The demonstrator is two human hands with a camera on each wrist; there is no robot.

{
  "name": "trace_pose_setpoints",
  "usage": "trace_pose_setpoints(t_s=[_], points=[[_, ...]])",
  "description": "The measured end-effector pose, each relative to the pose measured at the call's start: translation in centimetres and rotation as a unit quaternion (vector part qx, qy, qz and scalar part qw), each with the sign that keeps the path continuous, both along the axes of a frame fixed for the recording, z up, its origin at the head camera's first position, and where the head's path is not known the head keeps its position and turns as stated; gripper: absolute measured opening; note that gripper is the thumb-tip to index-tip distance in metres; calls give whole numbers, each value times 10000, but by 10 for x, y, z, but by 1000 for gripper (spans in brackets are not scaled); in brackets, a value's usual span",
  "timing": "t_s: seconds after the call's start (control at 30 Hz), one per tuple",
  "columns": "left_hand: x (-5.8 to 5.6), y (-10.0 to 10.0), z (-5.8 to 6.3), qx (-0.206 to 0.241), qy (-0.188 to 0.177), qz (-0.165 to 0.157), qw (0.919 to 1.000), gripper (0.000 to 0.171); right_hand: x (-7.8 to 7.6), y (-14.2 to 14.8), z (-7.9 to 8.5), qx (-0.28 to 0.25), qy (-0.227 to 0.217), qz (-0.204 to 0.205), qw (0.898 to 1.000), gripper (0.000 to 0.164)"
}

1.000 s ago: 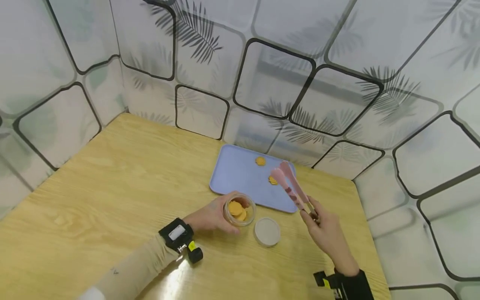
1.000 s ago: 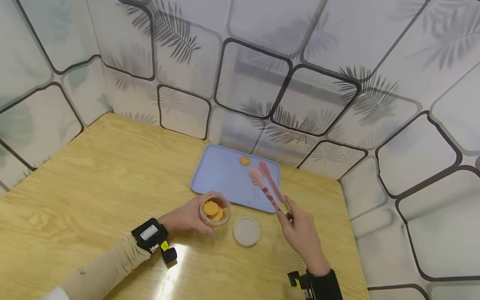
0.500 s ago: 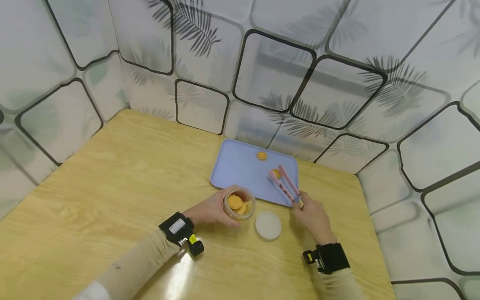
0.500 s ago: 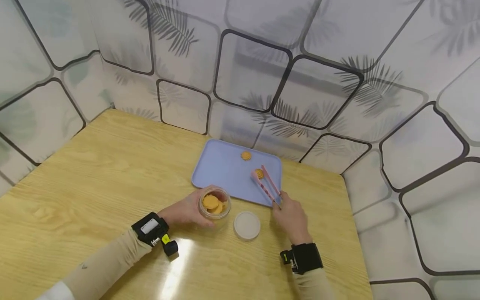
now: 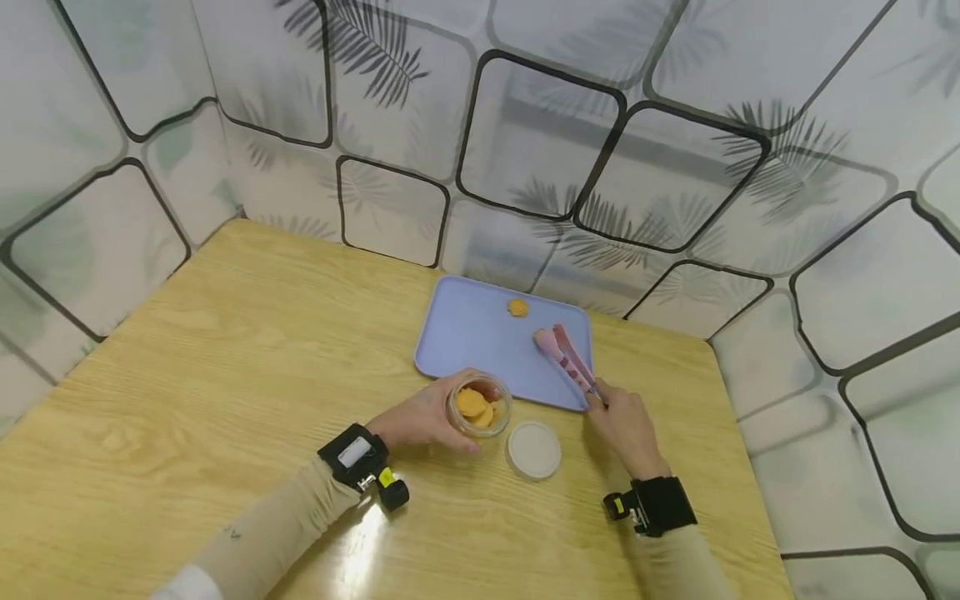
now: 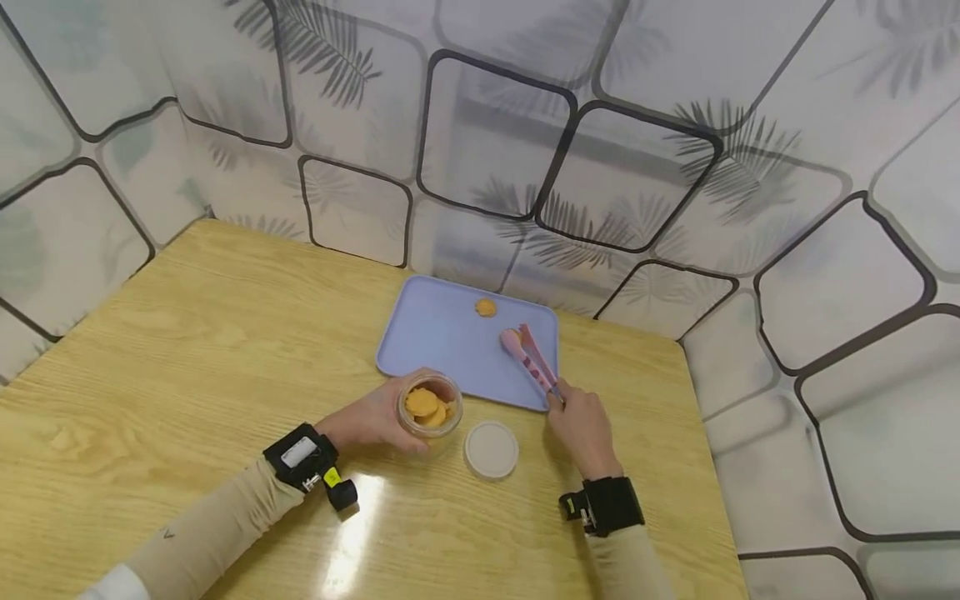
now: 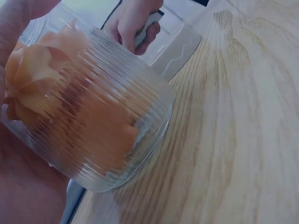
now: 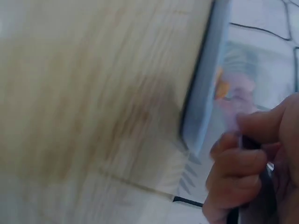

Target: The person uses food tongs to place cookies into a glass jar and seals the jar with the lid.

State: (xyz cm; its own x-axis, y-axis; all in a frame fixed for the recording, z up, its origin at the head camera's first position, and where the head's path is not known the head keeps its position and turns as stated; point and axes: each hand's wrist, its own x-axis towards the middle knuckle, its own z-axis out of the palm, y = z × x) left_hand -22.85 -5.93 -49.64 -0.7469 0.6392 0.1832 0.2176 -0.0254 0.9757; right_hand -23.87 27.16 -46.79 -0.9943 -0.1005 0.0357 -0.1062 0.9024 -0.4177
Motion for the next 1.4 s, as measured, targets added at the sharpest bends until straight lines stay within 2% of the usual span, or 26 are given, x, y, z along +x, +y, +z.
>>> trace_pose_setpoints(t_s=[0.1, 0.23, 0.33, 0.4, 0.47, 0.53, 0.63, 0.7, 0.77, 0.83, 0.93, 1.03, 1.17, 1.3, 1.4], points=[[-1, 1, 2, -57, 102, -81, 9999, 81, 21, 2, 9, -797, 88, 99, 9967, 44], [-3, 2, 3, 52, 108, -137, 9998, 80, 58, 2, 32, -1734, 237, 766, 9816, 41], [-4, 1, 3, -4, 91, -53, 9999, 80, 81, -1, 47, -1954, 420, 1506, 9682, 39], [-3, 0, 3, -106, 41, 39, 9999, 83, 92, -5, 54, -1923, 495, 1938, 9607, 39], [-3, -1, 3, -194, 17, 106, 9998, 86, 97, -7, 57, -1863, 557, 2260, 9545, 40], [-3, -2, 1, -204, 4, 120, 9997, 88, 97, -8, 58, -1894, 476, 2336, 9525, 42], [-3, -2, -1, -146, -17, 73, 9999, 88, 85, -7, 57, -2029, 197, 1887, 9606, 44], [-2, -2, -3, -133, -51, 82, 9999, 87, 67, -8, 55, -1802, 102, 1402, 9735, 46], [0, -3, -3, -112, -96, 95, 9998, 86, 41, -13, 50, -1371, 47, 956, 9859, 50], [2, -4, -4, -50, -126, 92, 9999, 84, 9, -20, 42, -765, 126, 684, 9946, 52], [3, -5, -6, 57, -100, 82, 9999, 83, -32, -33, 28, -195, 13, 514, 9985, 54], [4, -3, -7, 58, -73, 59, 9999, 82, -60, -41, 15, 121, -53, 513, 9986, 49], [4, -1, -7, 34, -61, -2, 10000, 81, -73, -48, 4, 361, -154, 497, 9980, 46], [3, 0, -5, 91, -86, 25, 9999, 81, -74, -52, 3, 513, -200, 385, 9977, 47], [3, 0, -2, 78, -79, 68, 9999, 81, -68, -50, 6, 257, -236, 350, 9988, 48]])
